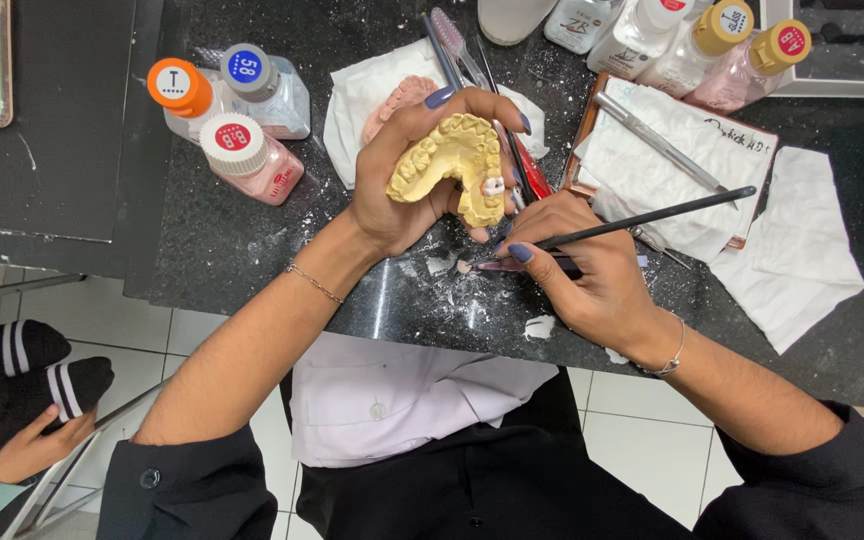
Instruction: The person holds a yellow dental stone model of an upper denture in one hand and uses a fine brush to apply and shape small amounts of white ceramic material onto the artificial teeth. They periodically dip the brush, add material, and refine the surface of individual teeth on the model.
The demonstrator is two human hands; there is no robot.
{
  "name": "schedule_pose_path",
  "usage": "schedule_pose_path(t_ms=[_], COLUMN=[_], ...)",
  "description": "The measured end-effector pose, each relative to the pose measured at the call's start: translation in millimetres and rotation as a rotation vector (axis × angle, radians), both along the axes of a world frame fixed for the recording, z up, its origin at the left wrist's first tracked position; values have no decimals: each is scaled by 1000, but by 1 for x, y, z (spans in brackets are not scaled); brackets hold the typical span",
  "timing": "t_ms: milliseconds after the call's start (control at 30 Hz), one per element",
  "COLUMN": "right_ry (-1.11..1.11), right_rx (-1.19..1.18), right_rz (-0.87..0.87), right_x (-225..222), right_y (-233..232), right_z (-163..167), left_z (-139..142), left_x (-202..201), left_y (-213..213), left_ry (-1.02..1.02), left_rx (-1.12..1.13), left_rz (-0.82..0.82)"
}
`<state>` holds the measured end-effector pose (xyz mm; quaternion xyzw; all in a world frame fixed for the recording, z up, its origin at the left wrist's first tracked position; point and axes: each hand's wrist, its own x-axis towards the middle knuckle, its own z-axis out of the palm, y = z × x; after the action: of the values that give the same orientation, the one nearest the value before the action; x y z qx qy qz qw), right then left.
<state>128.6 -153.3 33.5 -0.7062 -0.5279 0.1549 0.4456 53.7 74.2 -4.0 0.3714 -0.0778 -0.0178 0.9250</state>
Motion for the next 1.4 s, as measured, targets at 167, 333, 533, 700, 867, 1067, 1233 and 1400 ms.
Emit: schedule_pose_path(t_ms=[167, 333, 533, 700, 867, 1067, 1233, 1400], right_ry=[-11, -13, 205, 319, 323, 133, 88, 248], right_rx=[-6, -12, 14, 258, 508, 407, 400, 523], right_rz=[10, 16, 4, -7, -86, -117, -105, -153], right_x=[0, 1, 4, 4, 8, 13, 12, 14], right_y=[1, 1, -4, -13, -18, -23, -22, -22], right_z=[0, -1, -9, -14, -11, 0, 1, -5], left_z=[0, 2, 4, 5, 7, 7, 2, -5], left_x=[0, 0, 0, 0, 1, -1, 0, 1], left_y=[0, -2, -1, -2, -4, -4, -5, -7], left_ry=[3, 18, 8, 29, -3, 28, -40, -44], left_rx=[14, 0, 14, 31, 66, 100, 164, 160], left_rz=[-6, 2, 10, 9, -5, -43, -44, -25])
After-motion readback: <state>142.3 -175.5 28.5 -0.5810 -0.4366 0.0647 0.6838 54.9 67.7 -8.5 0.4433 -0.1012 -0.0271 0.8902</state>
